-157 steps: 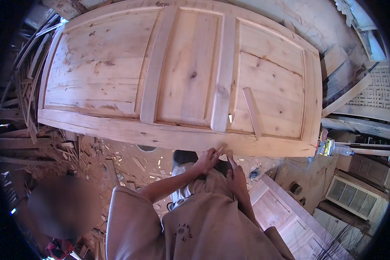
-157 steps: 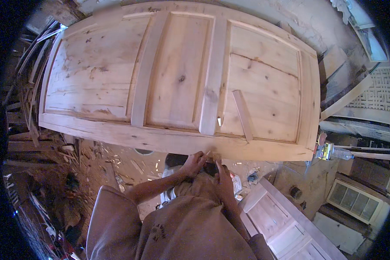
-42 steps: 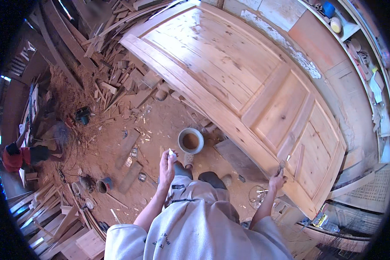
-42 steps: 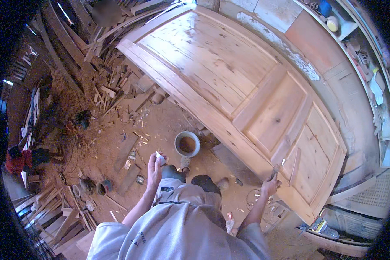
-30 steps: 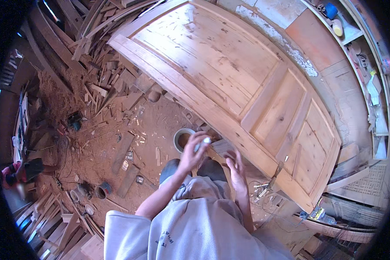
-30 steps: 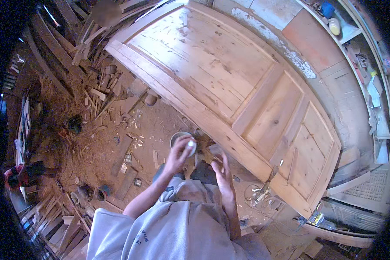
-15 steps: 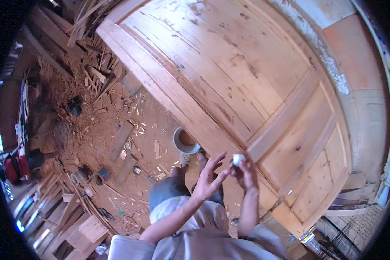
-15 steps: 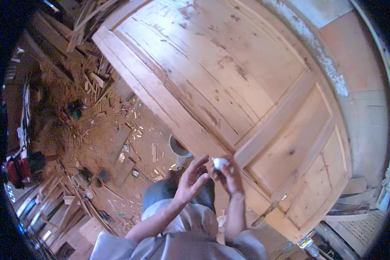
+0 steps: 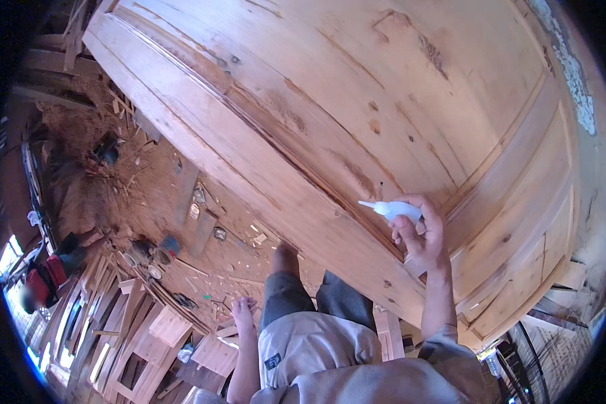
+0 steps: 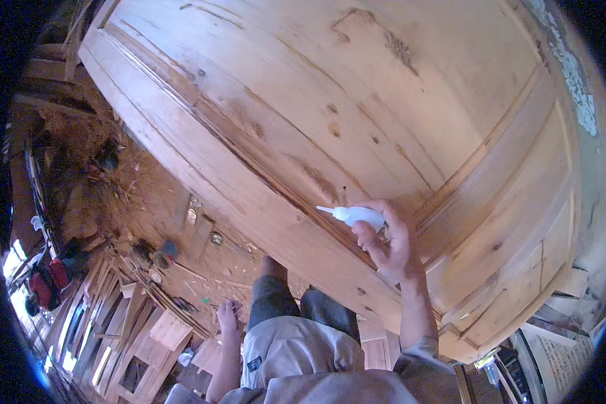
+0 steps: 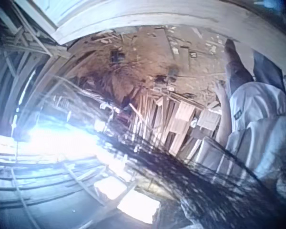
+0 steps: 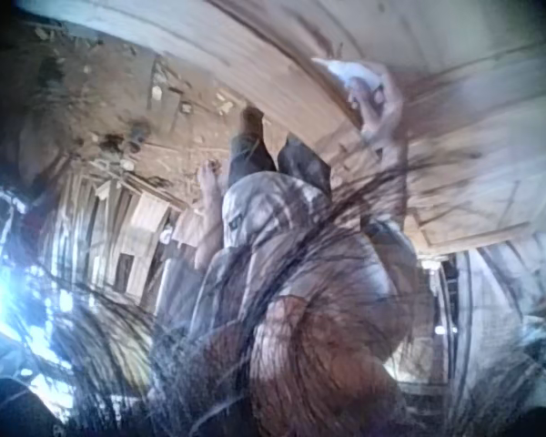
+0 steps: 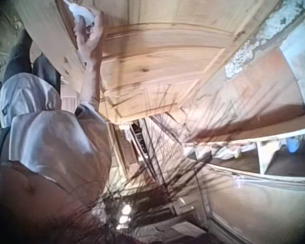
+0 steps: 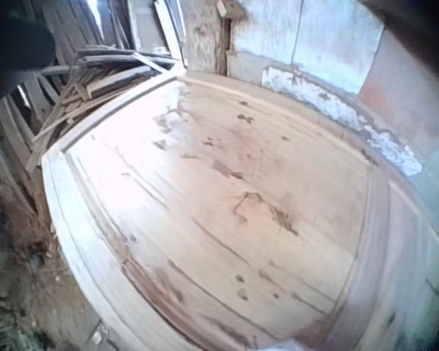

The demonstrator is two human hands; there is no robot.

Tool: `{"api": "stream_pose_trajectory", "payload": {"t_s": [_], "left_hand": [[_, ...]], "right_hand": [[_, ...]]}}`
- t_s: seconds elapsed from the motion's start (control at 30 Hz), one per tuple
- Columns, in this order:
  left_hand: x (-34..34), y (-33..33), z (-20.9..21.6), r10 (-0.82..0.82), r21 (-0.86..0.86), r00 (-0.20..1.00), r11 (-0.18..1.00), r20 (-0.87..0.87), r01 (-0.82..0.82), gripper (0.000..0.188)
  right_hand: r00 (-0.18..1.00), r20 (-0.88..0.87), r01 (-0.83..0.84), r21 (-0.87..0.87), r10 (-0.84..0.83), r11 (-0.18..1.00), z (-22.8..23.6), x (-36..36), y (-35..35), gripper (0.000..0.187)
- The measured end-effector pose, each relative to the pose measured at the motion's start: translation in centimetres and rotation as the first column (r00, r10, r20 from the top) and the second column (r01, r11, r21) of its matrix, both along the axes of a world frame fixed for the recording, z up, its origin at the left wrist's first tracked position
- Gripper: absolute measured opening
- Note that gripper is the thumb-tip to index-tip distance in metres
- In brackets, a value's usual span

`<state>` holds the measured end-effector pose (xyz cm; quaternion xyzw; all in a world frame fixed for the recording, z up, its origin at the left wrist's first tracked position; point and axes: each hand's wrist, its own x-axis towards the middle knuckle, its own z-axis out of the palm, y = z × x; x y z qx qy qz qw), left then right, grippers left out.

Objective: The person applies wood glue from a bottle into the grooves of a wooden cabinet door and then presses thin wooden strips into the glued grooves by hand.

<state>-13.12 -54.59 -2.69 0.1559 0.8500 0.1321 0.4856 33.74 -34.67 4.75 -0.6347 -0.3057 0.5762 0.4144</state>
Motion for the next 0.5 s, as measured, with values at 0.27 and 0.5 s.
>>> {"api": "stream_pose_trajectory", "payload": {"t_s": [0.27, 0.5], "left_hand": [[7.4, 7.9, 2.2, -0.364, 0.073, 0.928, 0.926, -0.081, 0.369, 0.022], [11.3, 8.6, 1.7, -0.296, 0.202, 0.949, 0.941, 0.106, 0.271, 0.016]], "right_hand": [[0.899, 0.39, -0.258, 0.109, 0.197, 0.96, -0.2, -1.5, 1.2, 0.026], [0.897, 0.382, -0.272, 0.076, 0.224, 0.959, 0.5, -2.2, 2.4, 0.025]]}}
